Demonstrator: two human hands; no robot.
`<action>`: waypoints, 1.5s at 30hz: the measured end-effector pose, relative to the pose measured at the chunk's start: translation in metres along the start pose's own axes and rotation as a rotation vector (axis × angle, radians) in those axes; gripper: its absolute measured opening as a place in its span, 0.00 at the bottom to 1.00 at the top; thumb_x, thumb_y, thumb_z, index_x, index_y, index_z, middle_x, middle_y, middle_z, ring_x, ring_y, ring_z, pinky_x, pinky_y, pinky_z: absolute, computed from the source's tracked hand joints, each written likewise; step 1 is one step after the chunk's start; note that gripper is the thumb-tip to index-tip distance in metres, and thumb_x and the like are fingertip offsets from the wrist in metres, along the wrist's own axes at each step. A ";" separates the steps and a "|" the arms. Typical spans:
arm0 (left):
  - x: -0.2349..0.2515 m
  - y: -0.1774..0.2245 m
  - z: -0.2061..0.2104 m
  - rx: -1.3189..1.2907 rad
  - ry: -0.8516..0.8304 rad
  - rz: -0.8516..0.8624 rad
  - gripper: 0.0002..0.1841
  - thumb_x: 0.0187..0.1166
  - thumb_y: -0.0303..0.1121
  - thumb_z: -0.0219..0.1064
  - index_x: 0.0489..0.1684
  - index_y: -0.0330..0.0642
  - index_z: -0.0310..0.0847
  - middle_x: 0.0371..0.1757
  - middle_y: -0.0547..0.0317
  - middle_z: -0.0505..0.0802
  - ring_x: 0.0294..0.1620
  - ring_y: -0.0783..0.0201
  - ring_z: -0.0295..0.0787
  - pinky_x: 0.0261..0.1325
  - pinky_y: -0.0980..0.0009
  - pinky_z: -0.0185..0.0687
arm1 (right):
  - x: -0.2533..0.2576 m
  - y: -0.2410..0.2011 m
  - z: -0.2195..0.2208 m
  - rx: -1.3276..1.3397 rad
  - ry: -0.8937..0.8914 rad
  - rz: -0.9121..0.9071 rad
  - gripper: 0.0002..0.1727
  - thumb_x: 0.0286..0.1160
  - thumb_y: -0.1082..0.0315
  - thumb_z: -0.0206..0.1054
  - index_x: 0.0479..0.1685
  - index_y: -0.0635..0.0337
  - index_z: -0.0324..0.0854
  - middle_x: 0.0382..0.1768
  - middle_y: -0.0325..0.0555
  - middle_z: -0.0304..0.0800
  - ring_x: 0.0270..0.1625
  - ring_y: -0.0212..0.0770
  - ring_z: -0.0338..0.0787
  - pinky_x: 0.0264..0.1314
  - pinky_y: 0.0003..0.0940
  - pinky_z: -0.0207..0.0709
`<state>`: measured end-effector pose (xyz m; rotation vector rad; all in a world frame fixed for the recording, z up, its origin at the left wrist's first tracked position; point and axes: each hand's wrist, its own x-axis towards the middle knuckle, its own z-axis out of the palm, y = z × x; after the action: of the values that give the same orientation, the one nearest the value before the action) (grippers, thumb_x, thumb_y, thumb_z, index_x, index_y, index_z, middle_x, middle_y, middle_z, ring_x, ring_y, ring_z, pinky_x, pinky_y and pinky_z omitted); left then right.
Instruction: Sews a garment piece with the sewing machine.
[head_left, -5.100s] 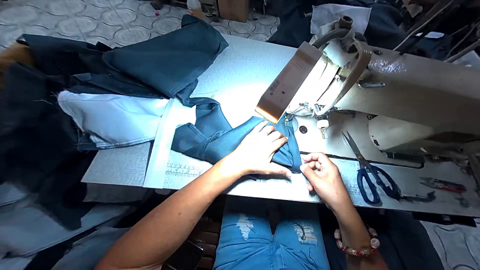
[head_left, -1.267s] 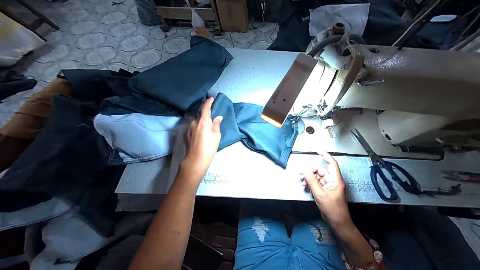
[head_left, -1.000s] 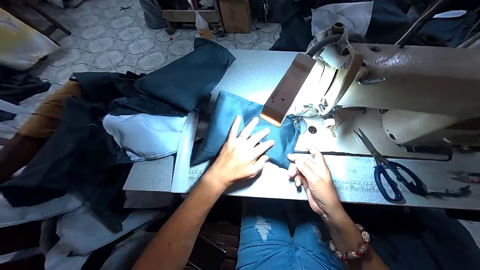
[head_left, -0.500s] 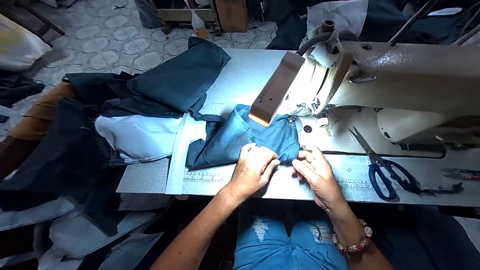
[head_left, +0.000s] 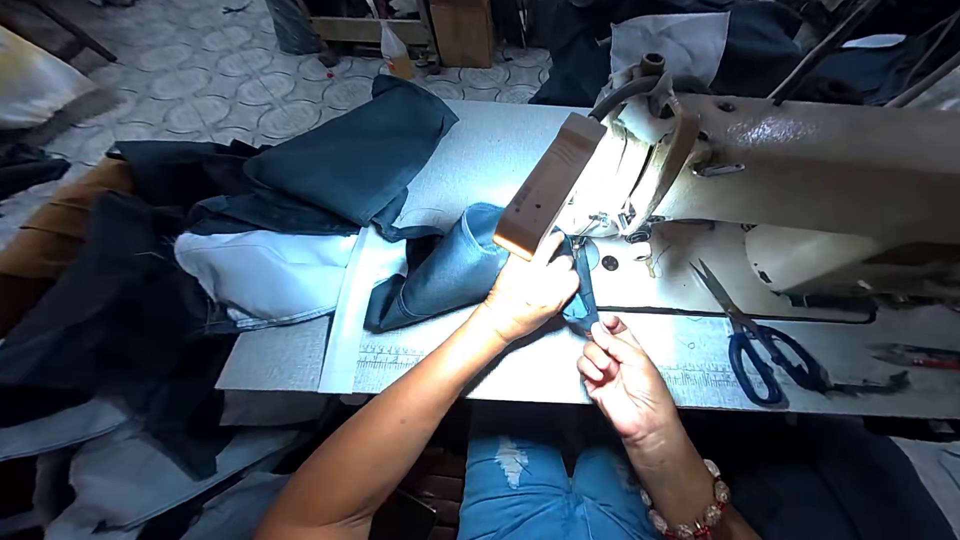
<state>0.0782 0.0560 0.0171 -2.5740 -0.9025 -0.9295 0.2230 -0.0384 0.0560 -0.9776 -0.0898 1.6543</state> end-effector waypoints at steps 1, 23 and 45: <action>-0.005 -0.001 -0.002 -0.071 -0.083 0.038 0.06 0.69 0.24 0.68 0.23 0.41 0.88 0.39 0.52 0.97 0.68 0.42 0.88 0.80 0.37 0.65 | 0.002 -0.002 -0.007 -0.115 -0.009 -0.039 0.10 0.87 0.82 0.47 0.41 0.57 0.68 0.16 0.34 0.75 0.10 0.23 0.69 0.13 0.15 0.66; -0.021 0.035 0.003 -0.440 -0.198 -0.467 0.22 0.77 0.34 0.51 0.54 0.34 0.91 0.48 0.41 0.90 0.61 0.38 0.81 0.62 0.40 0.66 | 0.018 0.013 -0.013 -1.855 0.158 -0.792 0.22 0.78 0.72 0.60 0.69 0.72 0.83 0.46 0.67 0.94 0.45 0.67 0.95 0.47 0.60 0.84; -0.045 0.035 0.014 -0.410 -0.090 -0.312 0.22 0.79 0.37 0.49 0.44 0.46 0.96 0.66 0.41 0.92 0.76 0.27 0.78 0.75 0.28 0.60 | 0.023 0.009 -0.008 -2.049 0.035 -0.840 0.20 0.76 0.74 0.62 0.65 0.72 0.86 0.47 0.64 0.95 0.40 0.62 0.96 0.38 0.56 0.85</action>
<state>0.0804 0.0138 -0.0236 -2.8847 -1.2841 -1.1986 0.2214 -0.0257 0.0334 -1.8863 -2.1087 0.2407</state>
